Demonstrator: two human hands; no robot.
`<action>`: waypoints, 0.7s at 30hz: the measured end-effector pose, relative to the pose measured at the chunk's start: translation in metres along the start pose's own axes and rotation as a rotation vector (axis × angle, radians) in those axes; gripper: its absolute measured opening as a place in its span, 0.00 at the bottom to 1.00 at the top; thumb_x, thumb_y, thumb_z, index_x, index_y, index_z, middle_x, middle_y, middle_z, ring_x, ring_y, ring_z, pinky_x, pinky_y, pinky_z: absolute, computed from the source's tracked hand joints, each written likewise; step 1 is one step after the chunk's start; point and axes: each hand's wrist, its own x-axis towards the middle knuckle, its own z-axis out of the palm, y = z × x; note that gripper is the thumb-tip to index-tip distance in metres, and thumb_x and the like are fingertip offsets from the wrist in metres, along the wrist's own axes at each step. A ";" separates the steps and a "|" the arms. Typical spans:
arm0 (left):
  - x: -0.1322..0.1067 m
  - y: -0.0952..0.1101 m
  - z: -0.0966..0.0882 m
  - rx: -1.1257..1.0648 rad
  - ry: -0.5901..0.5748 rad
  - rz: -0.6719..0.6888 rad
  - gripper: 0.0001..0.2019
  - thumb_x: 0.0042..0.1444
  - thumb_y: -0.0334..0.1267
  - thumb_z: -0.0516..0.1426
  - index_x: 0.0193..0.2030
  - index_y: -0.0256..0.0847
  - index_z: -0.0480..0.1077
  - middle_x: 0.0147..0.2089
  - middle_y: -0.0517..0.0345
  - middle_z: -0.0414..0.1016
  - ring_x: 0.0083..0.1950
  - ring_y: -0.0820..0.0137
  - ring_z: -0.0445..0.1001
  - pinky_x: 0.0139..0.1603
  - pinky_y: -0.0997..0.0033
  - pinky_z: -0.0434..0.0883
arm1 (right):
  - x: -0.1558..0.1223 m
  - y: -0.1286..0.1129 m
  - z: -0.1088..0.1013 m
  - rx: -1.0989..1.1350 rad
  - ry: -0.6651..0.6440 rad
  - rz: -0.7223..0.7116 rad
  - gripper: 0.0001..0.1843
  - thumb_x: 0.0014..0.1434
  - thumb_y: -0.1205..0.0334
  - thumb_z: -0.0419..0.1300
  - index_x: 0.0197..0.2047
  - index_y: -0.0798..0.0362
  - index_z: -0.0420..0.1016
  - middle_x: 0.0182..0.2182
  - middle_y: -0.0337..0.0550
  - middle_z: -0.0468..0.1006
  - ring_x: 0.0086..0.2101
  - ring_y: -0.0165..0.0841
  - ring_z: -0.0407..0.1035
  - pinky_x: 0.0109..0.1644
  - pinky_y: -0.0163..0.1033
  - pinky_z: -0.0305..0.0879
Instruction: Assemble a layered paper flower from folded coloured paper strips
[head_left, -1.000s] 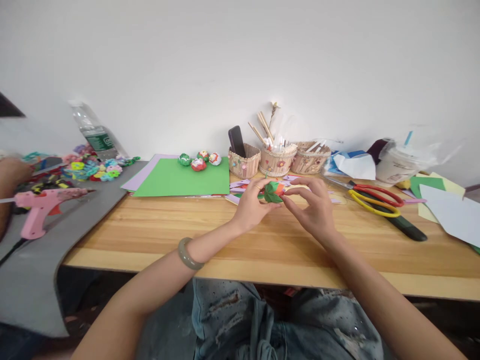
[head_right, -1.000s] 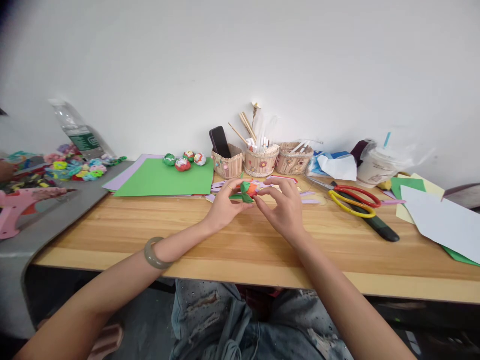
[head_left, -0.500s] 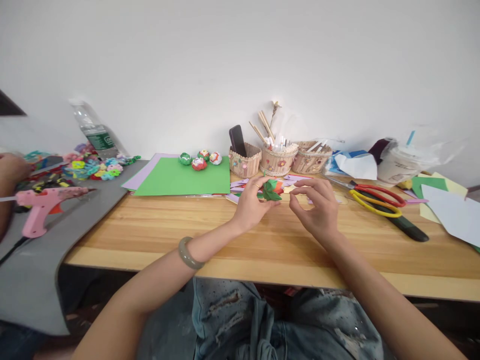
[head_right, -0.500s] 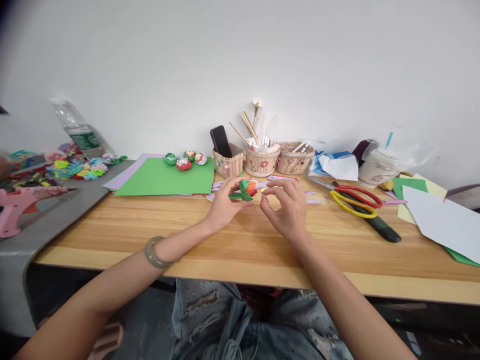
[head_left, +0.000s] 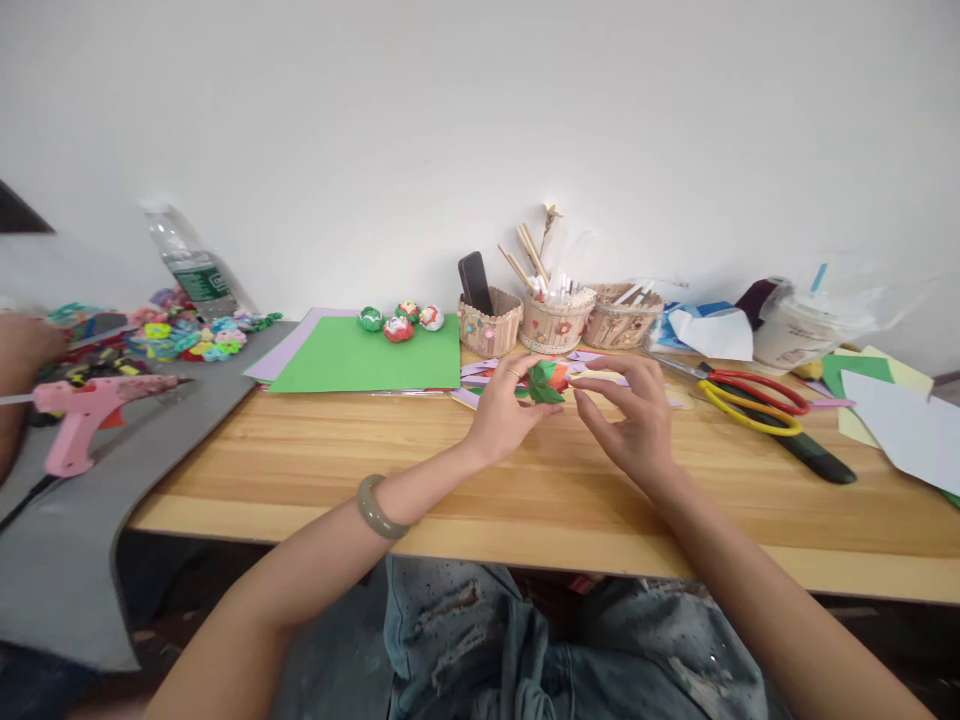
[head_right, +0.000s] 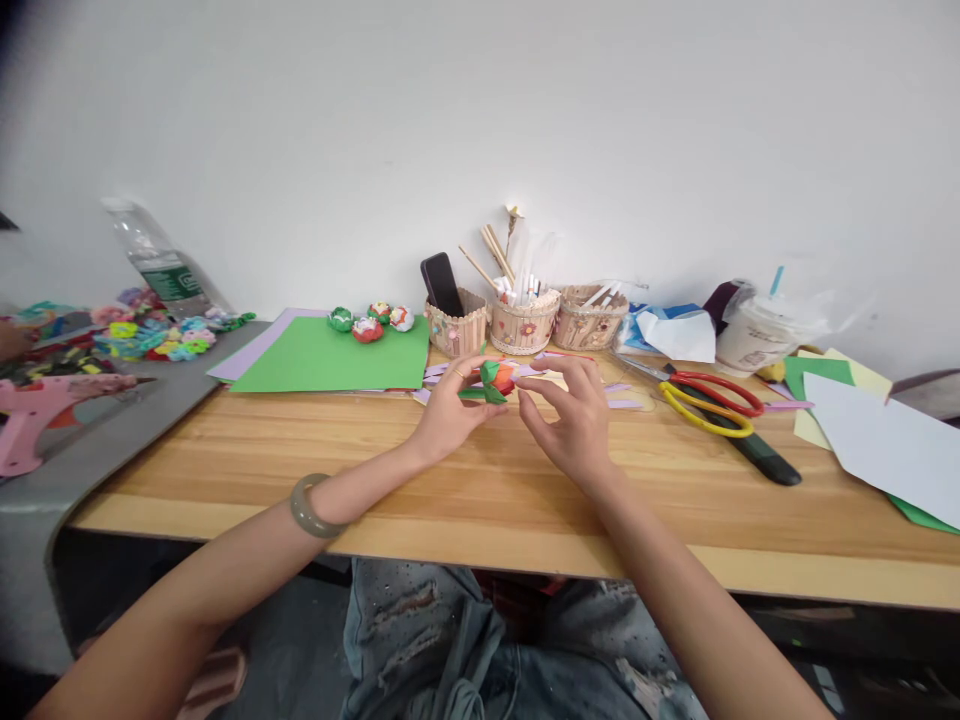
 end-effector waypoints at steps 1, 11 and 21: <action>0.000 0.000 0.000 -0.001 -0.002 0.000 0.26 0.44 0.36 0.64 0.51 0.44 0.64 0.54 0.50 0.63 0.50 0.64 0.68 0.49 0.62 0.69 | 0.000 0.000 0.000 0.019 -0.011 0.013 0.08 0.50 0.67 0.61 0.33 0.43 0.76 0.37 0.43 0.74 0.41 0.41 0.67 0.45 0.51 0.61; -0.001 0.005 -0.002 -0.022 -0.069 0.041 0.26 0.44 0.31 0.63 0.52 0.46 0.65 0.56 0.50 0.61 0.57 0.61 0.64 0.44 0.68 0.73 | 0.001 0.007 -0.001 0.278 -0.052 0.350 0.06 0.57 0.61 0.56 0.32 0.47 0.75 0.31 0.42 0.74 0.35 0.36 0.69 0.36 0.42 0.65; -0.003 0.012 -0.004 0.054 -0.102 0.072 0.24 0.46 0.22 0.58 0.49 0.47 0.67 0.61 0.52 0.54 0.61 0.62 0.59 0.48 0.66 0.73 | 0.006 0.003 -0.001 0.398 -0.167 0.498 0.07 0.53 0.56 0.60 0.27 0.49 0.73 0.28 0.41 0.74 0.31 0.34 0.68 0.31 0.39 0.63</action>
